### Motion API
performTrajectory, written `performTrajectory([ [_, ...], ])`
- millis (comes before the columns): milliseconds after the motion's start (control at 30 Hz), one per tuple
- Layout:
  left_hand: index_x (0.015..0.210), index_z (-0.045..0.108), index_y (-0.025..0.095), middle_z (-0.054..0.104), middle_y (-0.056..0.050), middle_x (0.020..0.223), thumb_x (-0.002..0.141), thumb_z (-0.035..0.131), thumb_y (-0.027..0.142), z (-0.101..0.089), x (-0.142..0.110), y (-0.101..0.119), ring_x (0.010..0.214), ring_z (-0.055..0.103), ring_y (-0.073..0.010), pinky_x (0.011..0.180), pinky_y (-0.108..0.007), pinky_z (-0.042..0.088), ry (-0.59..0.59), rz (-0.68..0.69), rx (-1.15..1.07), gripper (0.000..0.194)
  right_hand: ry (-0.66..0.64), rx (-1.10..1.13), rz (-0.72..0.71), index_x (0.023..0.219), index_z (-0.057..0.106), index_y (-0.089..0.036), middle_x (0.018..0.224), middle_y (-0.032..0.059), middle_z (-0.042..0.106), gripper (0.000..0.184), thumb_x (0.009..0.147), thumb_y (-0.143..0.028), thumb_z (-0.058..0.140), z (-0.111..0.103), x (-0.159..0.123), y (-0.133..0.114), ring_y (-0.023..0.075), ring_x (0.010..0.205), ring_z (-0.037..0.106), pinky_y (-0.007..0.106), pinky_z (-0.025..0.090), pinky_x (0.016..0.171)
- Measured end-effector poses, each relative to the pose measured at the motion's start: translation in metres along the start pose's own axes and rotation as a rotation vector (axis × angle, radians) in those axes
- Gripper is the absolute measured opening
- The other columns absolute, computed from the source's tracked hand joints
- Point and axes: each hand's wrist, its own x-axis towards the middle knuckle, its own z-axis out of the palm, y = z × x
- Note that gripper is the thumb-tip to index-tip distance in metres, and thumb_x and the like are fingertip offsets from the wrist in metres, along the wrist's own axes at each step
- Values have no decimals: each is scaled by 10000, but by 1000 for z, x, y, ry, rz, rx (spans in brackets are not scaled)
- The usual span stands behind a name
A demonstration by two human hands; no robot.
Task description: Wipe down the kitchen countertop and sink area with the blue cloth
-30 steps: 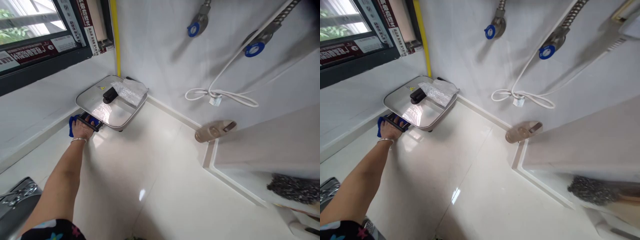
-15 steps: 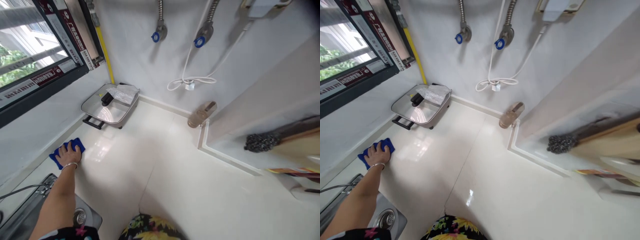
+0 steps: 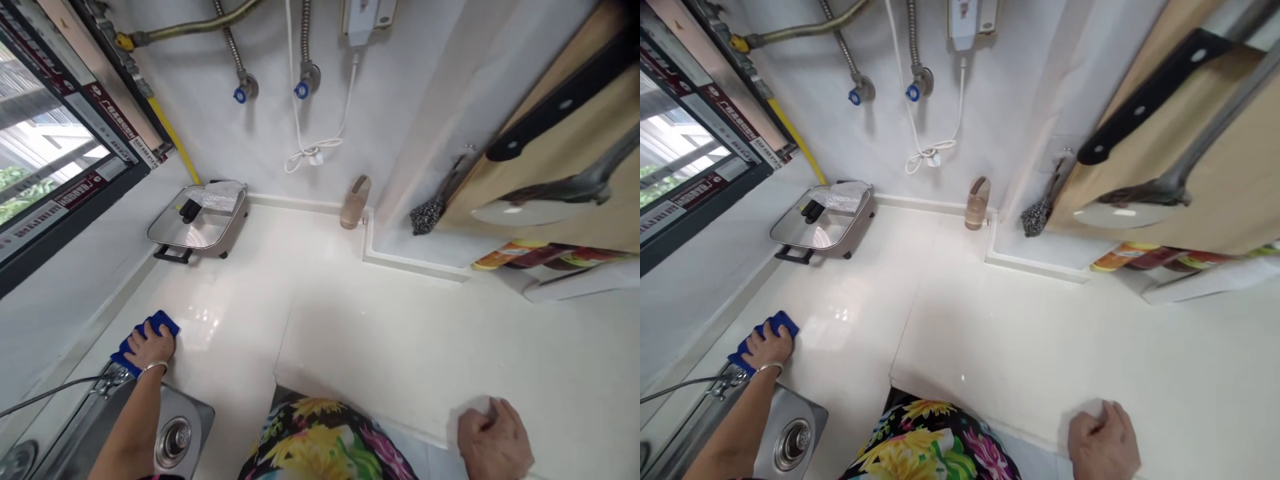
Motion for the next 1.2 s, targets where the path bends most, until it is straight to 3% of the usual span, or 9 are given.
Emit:
performTrajectory([
  [267, 1530, 363, 85, 291, -260, 1606, 968, 231, 507, 3, -77, 19, 1503, 233, -405, 1187, -645, 192, 2, 216, 12, 715, 67, -33, -79, 1197, 633, -82, 1271, 234, 641, 483, 732, -164, 531, 7, -2, 9, 402, 1153, 622, 566, 518, 953],
  [567, 1534, 383, 104, 326, -216, 1611, 993, 282, 415, 18, -185, 44, 1509, 253, -372, 1201, -619, 233, 16, 762, 86, 632, 55, 1, -4, 1298, 564, -81, 1361, 243, 572, 504, 803, -161, 507, 8, -10, -2, 392, 1299, 503, 606, 397, 1052],
  [900, 1551, 370, 176, 323, -165, 1622, 988, 358, 389, 29, -285, 112, 1531, 215, -330, 1227, -593, 217, -60, 1276, 48, 602, -33, 15, -10, 1326, 502, -67, 1430, 271, 485, 491, 853, -197, 475, 6, -9, -7, 392, 1382, 390, 615, 322, 1087],
  [1200, 1554, 351, 209, 269, -130, 1653, 960, 461, 370, 41, -362, 169, 1535, 206, -315, 1236, -573, 198, -53, 1517, 8, 625, 26, 1, -29, 1338, 524, -106, 1445, 230, 499, 490, 857, -184, 471, 8, -10, -9, 362, 1385, 414, 595, 367, 1091],
])
